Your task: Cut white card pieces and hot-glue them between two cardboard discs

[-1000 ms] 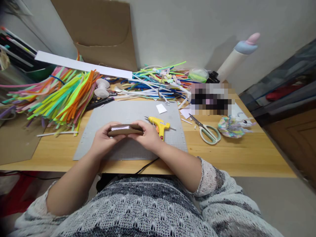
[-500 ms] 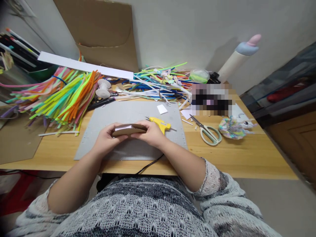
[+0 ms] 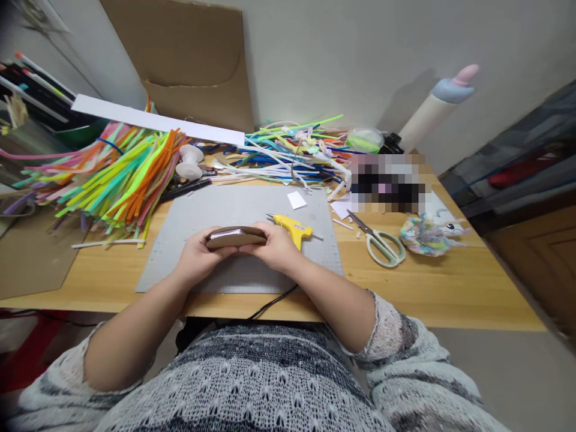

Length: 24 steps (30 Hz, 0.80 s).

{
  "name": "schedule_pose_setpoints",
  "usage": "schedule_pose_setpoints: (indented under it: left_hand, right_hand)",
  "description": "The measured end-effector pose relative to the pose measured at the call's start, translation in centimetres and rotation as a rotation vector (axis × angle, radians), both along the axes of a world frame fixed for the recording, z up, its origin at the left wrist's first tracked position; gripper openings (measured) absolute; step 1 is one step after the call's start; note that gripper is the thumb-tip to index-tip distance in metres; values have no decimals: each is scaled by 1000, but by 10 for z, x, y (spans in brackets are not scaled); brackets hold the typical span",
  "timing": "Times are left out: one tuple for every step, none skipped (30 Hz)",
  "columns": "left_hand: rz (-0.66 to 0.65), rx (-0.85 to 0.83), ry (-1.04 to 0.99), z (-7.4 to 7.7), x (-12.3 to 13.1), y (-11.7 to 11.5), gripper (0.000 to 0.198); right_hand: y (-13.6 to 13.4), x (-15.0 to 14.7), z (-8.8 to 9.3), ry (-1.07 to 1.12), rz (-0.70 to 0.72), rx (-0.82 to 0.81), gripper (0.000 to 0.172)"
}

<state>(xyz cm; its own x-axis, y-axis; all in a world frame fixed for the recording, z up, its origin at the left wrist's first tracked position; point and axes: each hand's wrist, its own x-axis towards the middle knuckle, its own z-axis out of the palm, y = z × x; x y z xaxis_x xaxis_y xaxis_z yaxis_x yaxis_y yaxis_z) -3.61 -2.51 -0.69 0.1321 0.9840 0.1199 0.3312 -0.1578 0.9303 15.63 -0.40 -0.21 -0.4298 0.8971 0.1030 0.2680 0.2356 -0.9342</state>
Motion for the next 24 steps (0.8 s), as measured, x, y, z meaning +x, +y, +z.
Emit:
schedule_pose_setpoints:
  left_hand:
    - [3,8,18,0,-1,-1,28]
    - [6,14,36,0,-1,-1,28]
    - [9,17,52,0,-1,-2,27]
    - [8,13,65,0,-2,-2,28]
    - [9,4,72,1,-1,-2,28]
    - [15,-8,71,2,-1,-3,29]
    - [22,-23,65,2,0,-3,30]
    - [33,-36,57,3,0,-3,30]
    - [42,-44,49,4,1,-3,31]
    - [47,-47,43,4,2,-3,30]
    - [48,-45,40,5,2,-3,29]
    - [41,-41,39,5,2,-3,27]
    - [32,-36,40,5,2,-3,26]
    - [23,-32,40,5,2,-3,25]
    - [14,-32,40,5,1,-3,24]
    - [8,-33,39,5,1,-2,23]
    - [4,-36,39,5,1,-2,23]
    - [1,-39,39,4,0,-2,23]
    - [-1,-42,38,4,0,-2,22]
    - [-4,-43,36,4,0,-2,22]
    - [-7,-45,33,3,0,-2,22]
    - [-10,-46,29,3,0,-2,22]
    - [-10,-50,27,3,0,-2,22]
    - [-7,-56,27,3,0,-2,22]
  right_hand:
    - [0,4,7,-28,29,27,31]
    - [1,10,15,-47,54,66,37]
    - [4,20,26,-53,55,115,48]
    - [8,32,38,-39,21,164,54]
    - [14,48,50,-15,-46,217,51]
    - [23,67,61,4,-126,265,46]
    - [33,88,70,-10,-226,297,43]
    - [45,111,77,-61,-346,327,41]
    - [57,133,80,-199,-489,348,41]
    - [68,155,79,-410,-638,376,44]
    - [78,175,75,-657,-738,393,54]
    - [86,193,69,-887,-802,366,68]
    - [91,208,60,-1060,-850,336,81]
    - [95,220,50,-1180,-859,324,89]
    - [96,228,41,-1249,-822,296,93]
    - [96,234,32,-1287,-800,274,94]
    - [95,237,25,-1311,-790,267,93]
    - [94,238,19,-1326,-785,262,91]
    - [94,238,15,-1342,-795,260,89]
    - [94,238,13,-1360,-810,256,86]
    - [96,237,12,-1379,-825,246,84]
    - [98,235,11,-1400,-840,228,82]
    - [101,234,10,-1424,-856,204,81]
    - [105,234,10,-1449,-871,179,80]
